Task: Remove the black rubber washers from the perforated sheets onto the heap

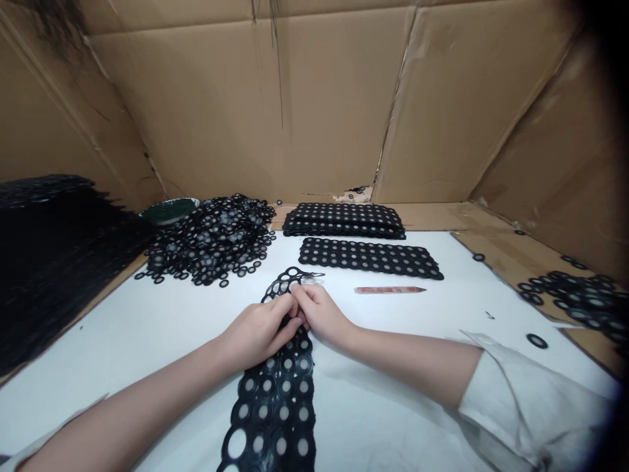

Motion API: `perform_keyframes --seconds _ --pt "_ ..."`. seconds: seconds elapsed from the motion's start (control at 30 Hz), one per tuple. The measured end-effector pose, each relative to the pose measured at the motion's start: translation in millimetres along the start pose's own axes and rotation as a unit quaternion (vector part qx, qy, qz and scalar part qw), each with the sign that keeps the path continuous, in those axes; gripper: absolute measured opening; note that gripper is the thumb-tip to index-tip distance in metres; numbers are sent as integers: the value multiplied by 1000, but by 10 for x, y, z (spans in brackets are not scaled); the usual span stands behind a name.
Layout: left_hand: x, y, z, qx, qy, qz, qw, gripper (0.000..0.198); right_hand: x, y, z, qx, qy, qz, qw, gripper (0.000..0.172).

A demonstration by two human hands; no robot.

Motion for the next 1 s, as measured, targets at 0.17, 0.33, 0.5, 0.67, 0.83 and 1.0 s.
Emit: perform_keyframes --seconds 0.17,0.33,0.5,0.67,0.83,1.0 --pt "4 -6 -1 -2 -9 -5 1000 8 3 0 1 0 3 -4 1000 42" --pt "-2 -7 0 -3 -15 -9 1000 8 1 -1 -2 3 6 2 1000 42" --pt "-7 0 -11 -9 -22 1 1000 8 -1 -2 2 3 7 1 1000 42" --pt "-22 5 -31 4 -8 7 1000 6 4 -10 2 3 9 1 1000 41" --pt "-10 0 -18 3 -7 12 1000 6 10 -9 -2 7 7 0 1000 41" --pt "9 -6 -4 -10 -3 16 1000 7 5 -3 -2 5 2 -2 1000 42"
Point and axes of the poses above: each hand's wrist, its own y-axis towards the middle knuckle, its own z-axis out of the palm, x = y × z, the point moved 1 cm from there along y, towards the middle knuckle, and after that the axes turned 12 degrees about -y, right-handed, at the moved point
